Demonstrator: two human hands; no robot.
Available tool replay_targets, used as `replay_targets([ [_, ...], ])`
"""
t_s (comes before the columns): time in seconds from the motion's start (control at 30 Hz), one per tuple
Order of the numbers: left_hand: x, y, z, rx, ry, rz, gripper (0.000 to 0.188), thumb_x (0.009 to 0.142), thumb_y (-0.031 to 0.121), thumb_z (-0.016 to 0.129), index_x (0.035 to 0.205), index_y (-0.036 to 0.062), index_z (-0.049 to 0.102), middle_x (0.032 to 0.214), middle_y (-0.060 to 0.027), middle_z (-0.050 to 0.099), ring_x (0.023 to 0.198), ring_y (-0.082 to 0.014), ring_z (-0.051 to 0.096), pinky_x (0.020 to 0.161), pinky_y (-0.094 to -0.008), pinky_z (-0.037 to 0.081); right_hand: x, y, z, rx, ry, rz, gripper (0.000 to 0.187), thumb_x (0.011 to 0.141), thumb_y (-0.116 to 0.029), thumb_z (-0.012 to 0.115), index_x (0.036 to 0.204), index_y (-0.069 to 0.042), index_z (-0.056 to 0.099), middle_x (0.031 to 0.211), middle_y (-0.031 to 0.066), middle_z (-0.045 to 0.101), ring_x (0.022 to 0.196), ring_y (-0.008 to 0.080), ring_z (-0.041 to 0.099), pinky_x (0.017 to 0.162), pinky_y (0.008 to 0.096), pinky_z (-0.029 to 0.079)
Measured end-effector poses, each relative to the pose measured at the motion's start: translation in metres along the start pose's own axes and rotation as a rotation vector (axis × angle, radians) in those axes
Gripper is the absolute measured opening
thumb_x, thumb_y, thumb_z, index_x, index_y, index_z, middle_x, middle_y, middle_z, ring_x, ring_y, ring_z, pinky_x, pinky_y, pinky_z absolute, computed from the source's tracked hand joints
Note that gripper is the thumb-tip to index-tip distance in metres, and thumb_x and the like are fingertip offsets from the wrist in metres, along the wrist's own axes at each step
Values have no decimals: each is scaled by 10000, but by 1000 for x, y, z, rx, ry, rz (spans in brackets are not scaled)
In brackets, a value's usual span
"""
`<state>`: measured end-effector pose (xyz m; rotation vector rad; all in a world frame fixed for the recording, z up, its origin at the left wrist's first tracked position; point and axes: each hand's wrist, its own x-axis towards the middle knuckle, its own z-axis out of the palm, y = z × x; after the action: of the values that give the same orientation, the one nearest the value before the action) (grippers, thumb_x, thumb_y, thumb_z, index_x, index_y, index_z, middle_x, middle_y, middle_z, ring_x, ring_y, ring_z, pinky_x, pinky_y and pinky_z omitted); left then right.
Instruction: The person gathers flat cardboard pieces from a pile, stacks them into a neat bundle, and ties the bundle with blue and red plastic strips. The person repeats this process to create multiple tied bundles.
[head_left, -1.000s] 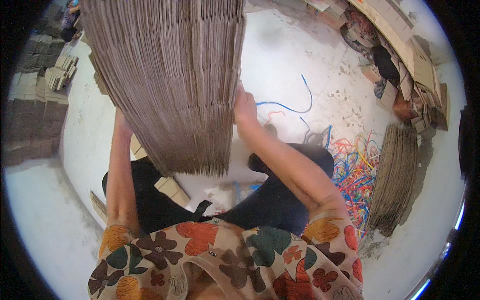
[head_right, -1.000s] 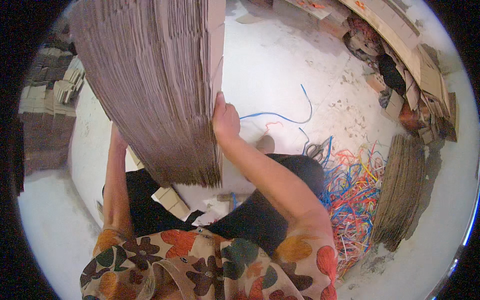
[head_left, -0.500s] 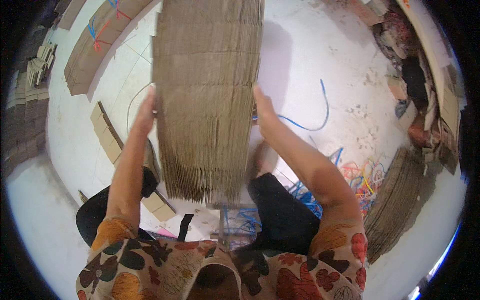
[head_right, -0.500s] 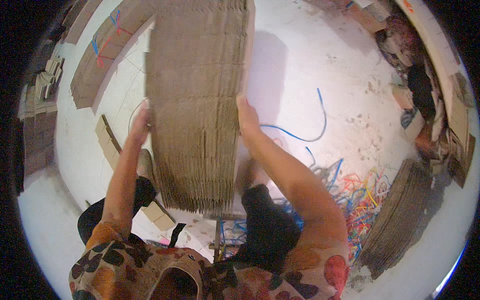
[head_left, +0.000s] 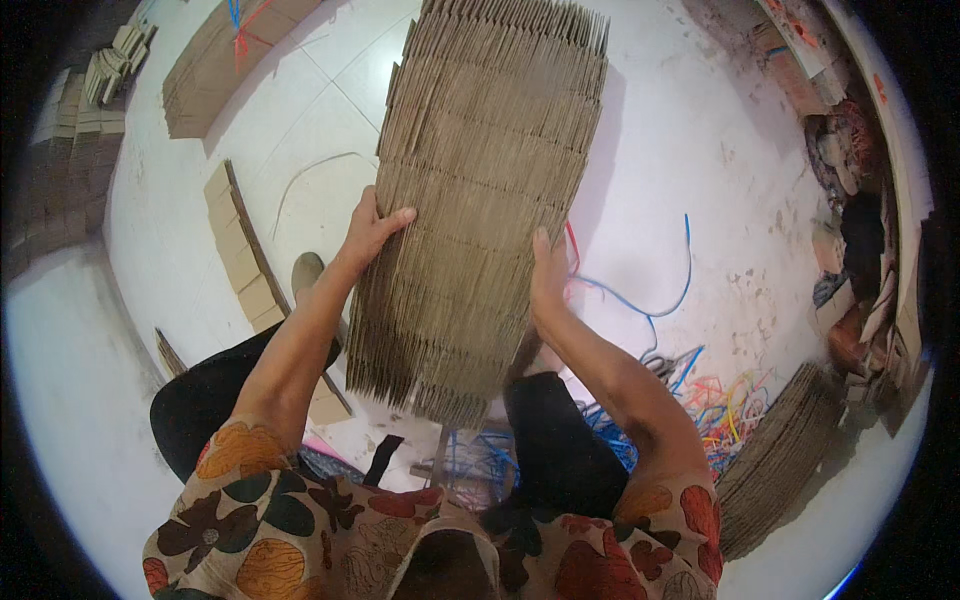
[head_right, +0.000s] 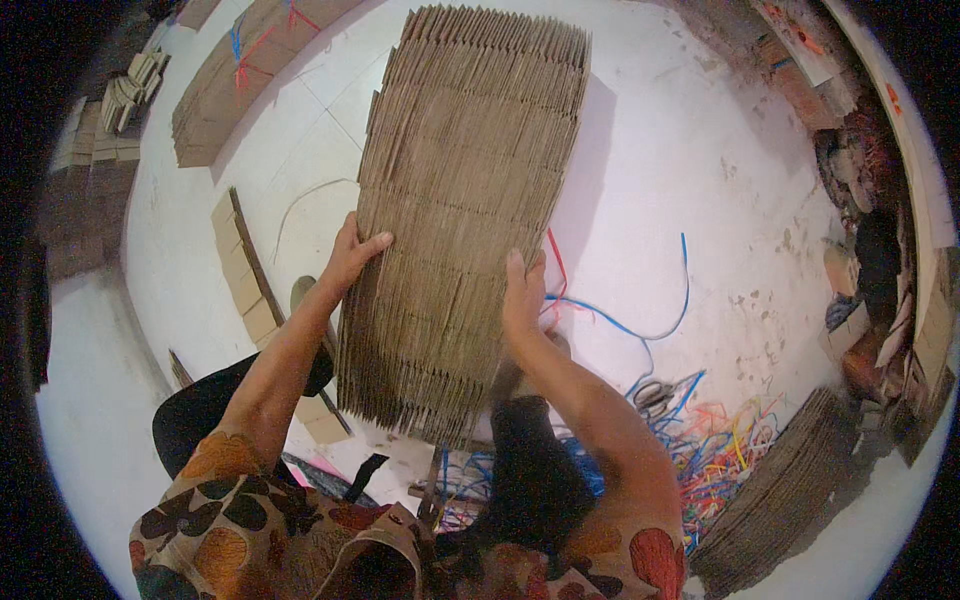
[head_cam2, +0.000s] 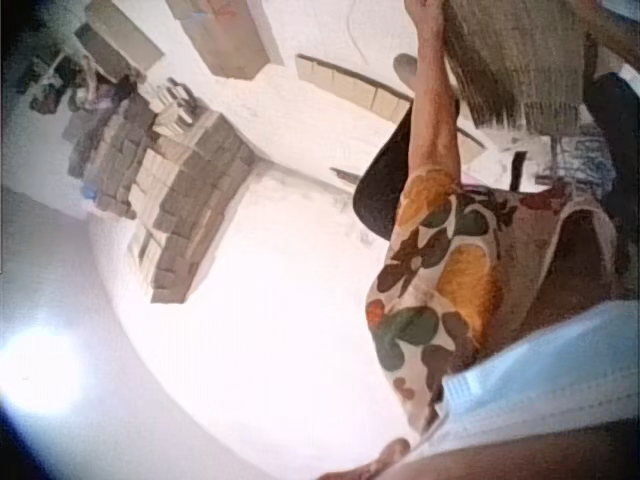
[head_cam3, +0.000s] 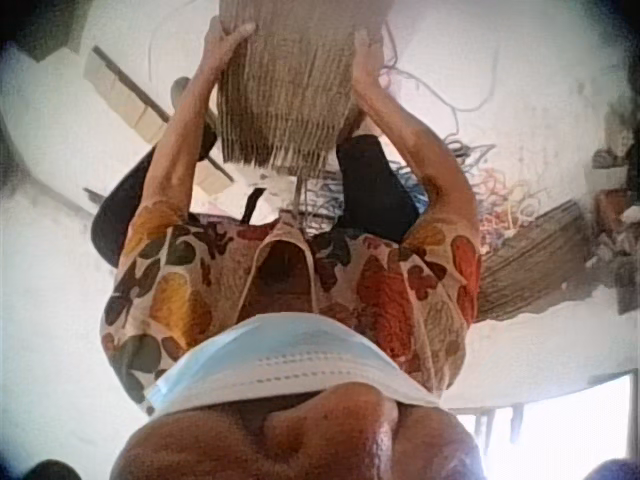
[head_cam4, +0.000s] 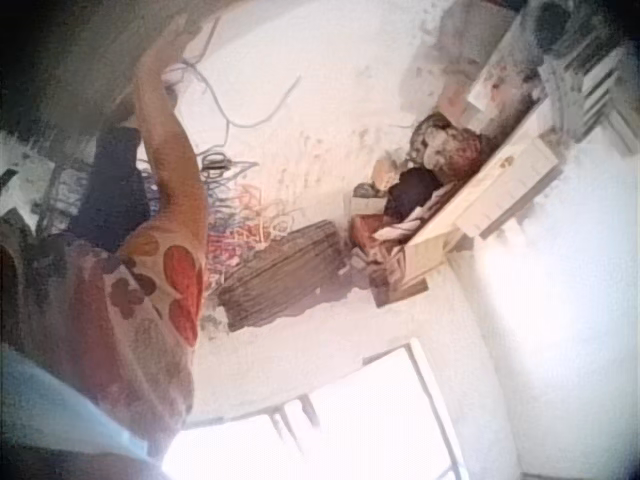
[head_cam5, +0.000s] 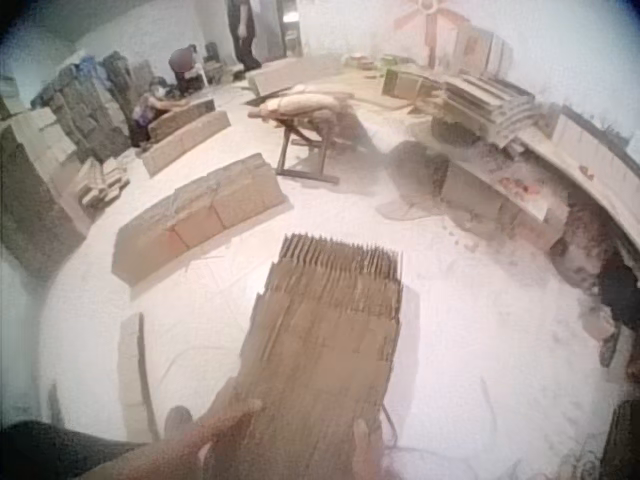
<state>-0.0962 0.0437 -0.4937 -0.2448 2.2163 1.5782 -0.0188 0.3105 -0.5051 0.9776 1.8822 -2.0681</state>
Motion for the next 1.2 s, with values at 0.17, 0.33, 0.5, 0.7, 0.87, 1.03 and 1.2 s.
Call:
replay_targets([
  [0.17, -3, -2, 8, 44, 48, -54, 669, 724, 387, 740, 1132, -49, 439, 1024, -161, 579, 958, -231, 560, 836, -331, 446, 11, 22, -10, -197, 35, -63, 699, 889, -388, 518, 1334, 98, 282, 1320, 274, 415, 1222, 365, 414, 1031, 354, 300],
  [0.33, 5, -23, 9, -31, 118, 51, 853, 673, 440, 752, 1271, -39, 379, 1142, -192, 551, 1063, -272, 536, 914, -360, 410, 21, -6, -19, -810, 196, -454, 804, 816, -413, 610, 1356, 68, 258, 1402, 270, 289, 1310, 380, 277, 1058, 476, 222],
  [0.5, 2, -27, -1, 20, 122, 17, 903, 674, 466, 742, 1321, -13, 332, 1155, -203, 549, 1076, -294, 536, 934, -356, 400, 11, -159, 63, -1291, -173, -938, 891, 738, -480, 650, 1403, -50, 241, 1465, 187, 214, 1380, 317, 156, 1071, 580, 78],
  [0.7, -4, 4, 2, 224, 32, -117, 836, 692, 479, 725, 1279, 7, 363, 1128, -208, 565, 1063, -305, 550, 909, -378, 411, 57, -101, 143, -1220, -521, -1216, 732, 872, -507, 458, 1408, -52, 253, 1474, 160, 209, 1394, 278, 117, 1097, 564, 12],
  [0.87, 3, -3, 7, 221, 80, -44, 800, 695, 453, 730, 1261, 7, 382, 1091, -204, 582, 1029, -318, 567, 899, -387, 416, 74, -92, 139, -1037, -501, -1269, 623, 825, -415, 571, 1304, -52, 410, 1371, 138, 374, 1335, 268, 254, 1106, 525, 69],
  [1.03, -3, -12, 3, 63, 119, -7, 798, 697, 438, 726, 1270, 5, 376, 1091, -182, 586, 1028, -293, 569, 900, -379, 417, 114, -195, 75, -1069, 164, -856, 204, 765, -153, 634, 913, -40, 552, 904, 101, 504, 996, 286, 485, 873, 418, 364],
  [1.2, 4, -15, 10, 78, 82, -5, 787, 711, 414, 726, 1278, 3, 368, 1089, -179, 586, 1021, -278, 568, 901, -367, 417, 249, -165, -31, -806, 608, -645, 494, 816, -319, 619, 1150, 40, 557, 991, 256, 608, 916, 391, 570, 837, 436, 445],
])
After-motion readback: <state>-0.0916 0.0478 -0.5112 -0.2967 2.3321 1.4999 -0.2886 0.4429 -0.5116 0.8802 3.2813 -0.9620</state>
